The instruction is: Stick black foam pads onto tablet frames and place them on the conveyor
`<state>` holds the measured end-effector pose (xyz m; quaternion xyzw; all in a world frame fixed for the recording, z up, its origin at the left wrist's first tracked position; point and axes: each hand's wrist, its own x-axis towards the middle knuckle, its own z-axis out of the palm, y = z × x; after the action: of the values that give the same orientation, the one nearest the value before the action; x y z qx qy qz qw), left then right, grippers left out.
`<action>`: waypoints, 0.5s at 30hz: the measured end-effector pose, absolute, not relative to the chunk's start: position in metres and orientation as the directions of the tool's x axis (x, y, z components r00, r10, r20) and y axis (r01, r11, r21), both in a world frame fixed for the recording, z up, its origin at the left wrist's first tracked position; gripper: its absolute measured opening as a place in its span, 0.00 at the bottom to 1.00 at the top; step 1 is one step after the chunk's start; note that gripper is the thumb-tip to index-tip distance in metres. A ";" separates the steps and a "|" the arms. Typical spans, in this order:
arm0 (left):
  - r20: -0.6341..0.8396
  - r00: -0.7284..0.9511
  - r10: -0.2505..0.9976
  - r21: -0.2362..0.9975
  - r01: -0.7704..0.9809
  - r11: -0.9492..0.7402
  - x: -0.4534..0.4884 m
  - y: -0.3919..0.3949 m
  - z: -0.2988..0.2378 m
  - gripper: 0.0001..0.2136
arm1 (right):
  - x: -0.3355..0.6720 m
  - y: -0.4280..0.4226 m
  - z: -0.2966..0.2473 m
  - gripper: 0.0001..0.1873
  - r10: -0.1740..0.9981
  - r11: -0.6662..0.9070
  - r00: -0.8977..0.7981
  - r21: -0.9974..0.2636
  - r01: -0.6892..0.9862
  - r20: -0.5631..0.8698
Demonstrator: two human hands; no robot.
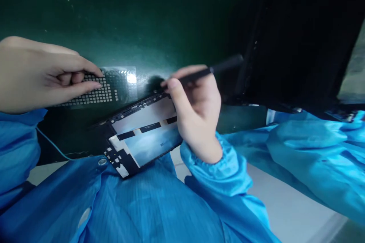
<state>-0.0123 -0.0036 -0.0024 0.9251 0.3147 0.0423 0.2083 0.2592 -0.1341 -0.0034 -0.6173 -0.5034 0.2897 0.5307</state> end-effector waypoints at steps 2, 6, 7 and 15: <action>-0.031 0.790 0.613 0.435 0.562 -0.703 -0.013 -0.005 -0.006 0.32 | 0.259 -0.158 -0.007 0.03 0.849 0.090 0.439 -0.901 0.425 0.293; 0.029 0.771 0.636 0.501 0.540 -0.677 -0.016 -0.005 -0.013 0.36 | 0.258 -0.172 -0.021 0.03 0.838 0.138 0.403 -0.858 0.495 0.367; 0.040 0.774 0.632 0.512 0.528 -0.678 -0.017 -0.004 -0.015 0.36 | 0.258 -0.171 -0.024 0.02 0.840 0.140 0.395 -0.853 0.504 0.372; 0.022 0.792 0.610 0.574 0.489 -0.657 -0.021 0.001 -0.022 0.33 | 0.260 -0.177 -0.017 0.08 0.880 0.138 0.288 -0.785 0.605 0.377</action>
<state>-0.0208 0.0006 -0.0220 0.9038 0.3039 0.1071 0.2817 0.2602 -0.1775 -0.0167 -0.6409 -0.5792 0.1428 0.4831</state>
